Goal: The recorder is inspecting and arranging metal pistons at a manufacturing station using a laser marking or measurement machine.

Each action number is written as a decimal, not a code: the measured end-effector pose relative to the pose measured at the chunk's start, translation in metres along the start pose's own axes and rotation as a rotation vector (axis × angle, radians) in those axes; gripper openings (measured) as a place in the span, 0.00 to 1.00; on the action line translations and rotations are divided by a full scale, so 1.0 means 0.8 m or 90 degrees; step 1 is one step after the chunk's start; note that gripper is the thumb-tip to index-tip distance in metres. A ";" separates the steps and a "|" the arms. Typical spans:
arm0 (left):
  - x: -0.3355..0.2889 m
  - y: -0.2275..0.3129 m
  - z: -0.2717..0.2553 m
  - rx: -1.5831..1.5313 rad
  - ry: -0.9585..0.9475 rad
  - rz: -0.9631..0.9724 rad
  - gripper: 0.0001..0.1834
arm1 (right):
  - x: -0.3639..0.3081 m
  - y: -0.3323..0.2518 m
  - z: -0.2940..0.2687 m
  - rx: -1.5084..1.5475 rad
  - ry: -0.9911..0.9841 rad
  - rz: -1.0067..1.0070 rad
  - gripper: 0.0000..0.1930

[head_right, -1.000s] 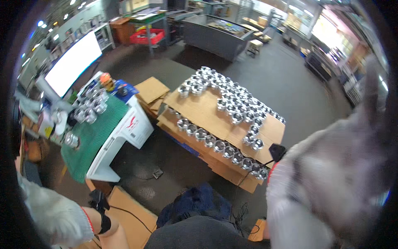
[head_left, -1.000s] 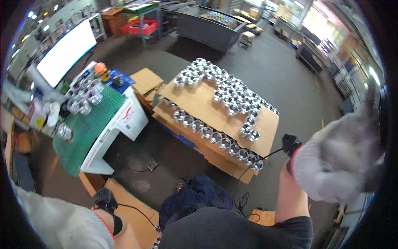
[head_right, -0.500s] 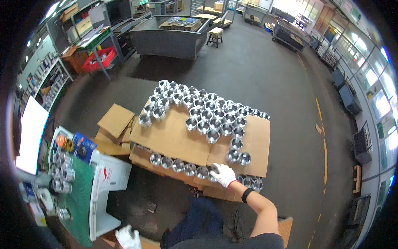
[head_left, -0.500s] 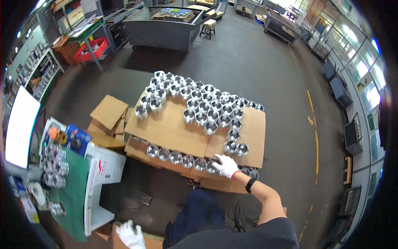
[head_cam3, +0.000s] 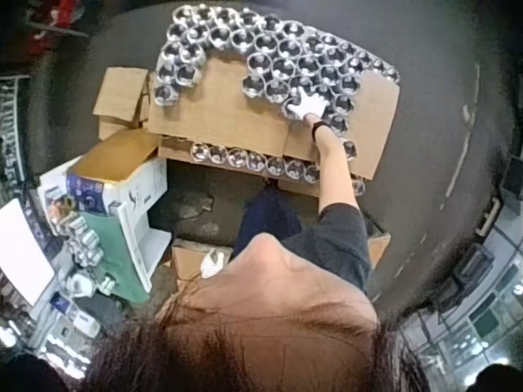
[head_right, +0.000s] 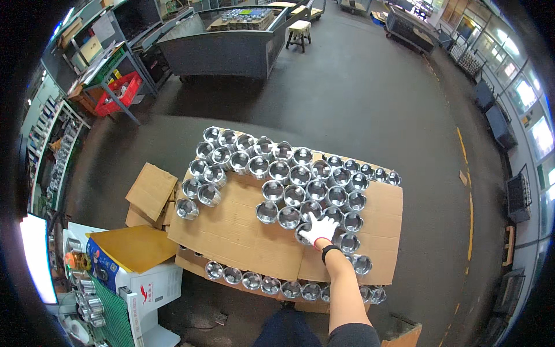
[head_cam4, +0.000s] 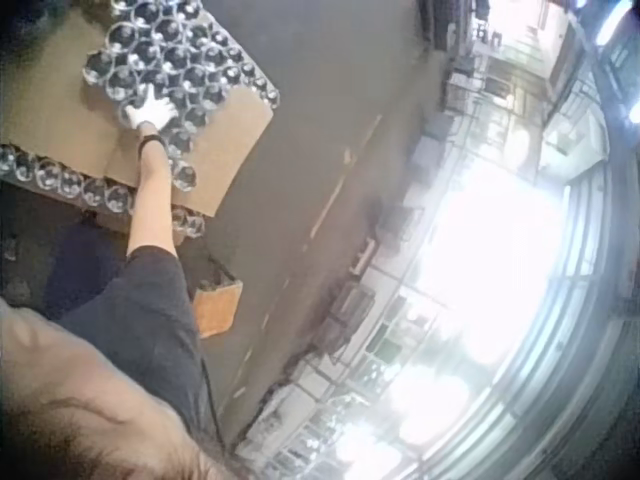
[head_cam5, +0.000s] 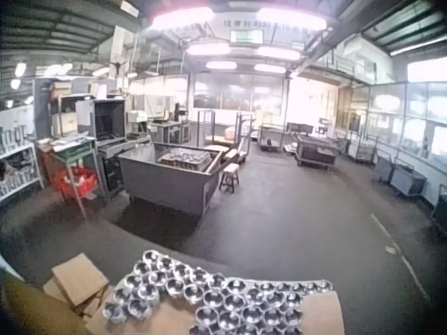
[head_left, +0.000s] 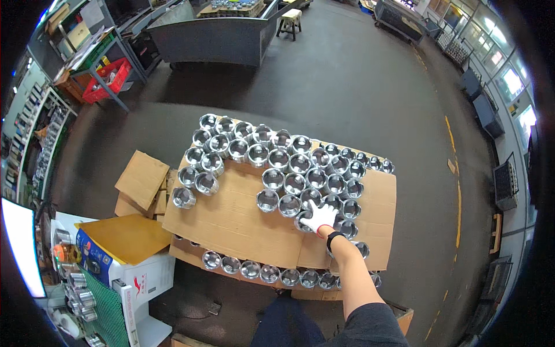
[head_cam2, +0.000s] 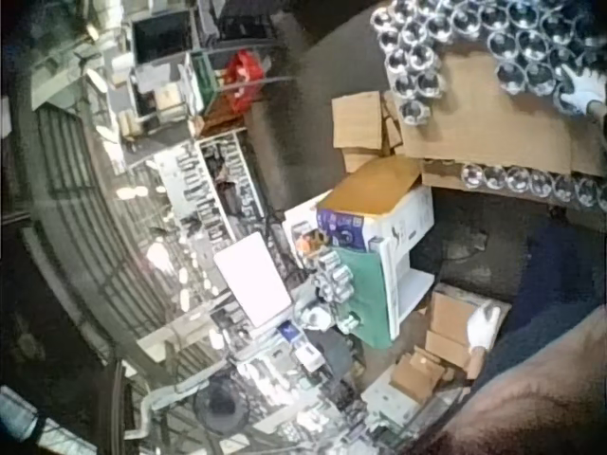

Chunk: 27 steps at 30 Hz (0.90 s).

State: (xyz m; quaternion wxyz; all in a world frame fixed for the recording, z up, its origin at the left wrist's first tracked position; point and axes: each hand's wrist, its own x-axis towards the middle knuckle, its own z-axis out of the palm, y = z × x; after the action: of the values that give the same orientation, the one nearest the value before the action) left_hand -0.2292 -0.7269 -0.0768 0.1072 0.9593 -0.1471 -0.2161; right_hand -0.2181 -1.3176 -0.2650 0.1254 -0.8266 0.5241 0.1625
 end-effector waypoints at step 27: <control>-0.082 -0.265 0.266 0.420 -0.026 0.209 0.28 | 0.001 -0.003 0.083 0.196 0.084 0.102 0.28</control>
State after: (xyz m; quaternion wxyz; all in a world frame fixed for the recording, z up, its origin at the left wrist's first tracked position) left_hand -0.3303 -0.5373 -0.2968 -0.1779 0.9014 -0.3626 -0.1557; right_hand -0.2251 -1.2920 -0.3258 0.2025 -0.7621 0.6140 0.0352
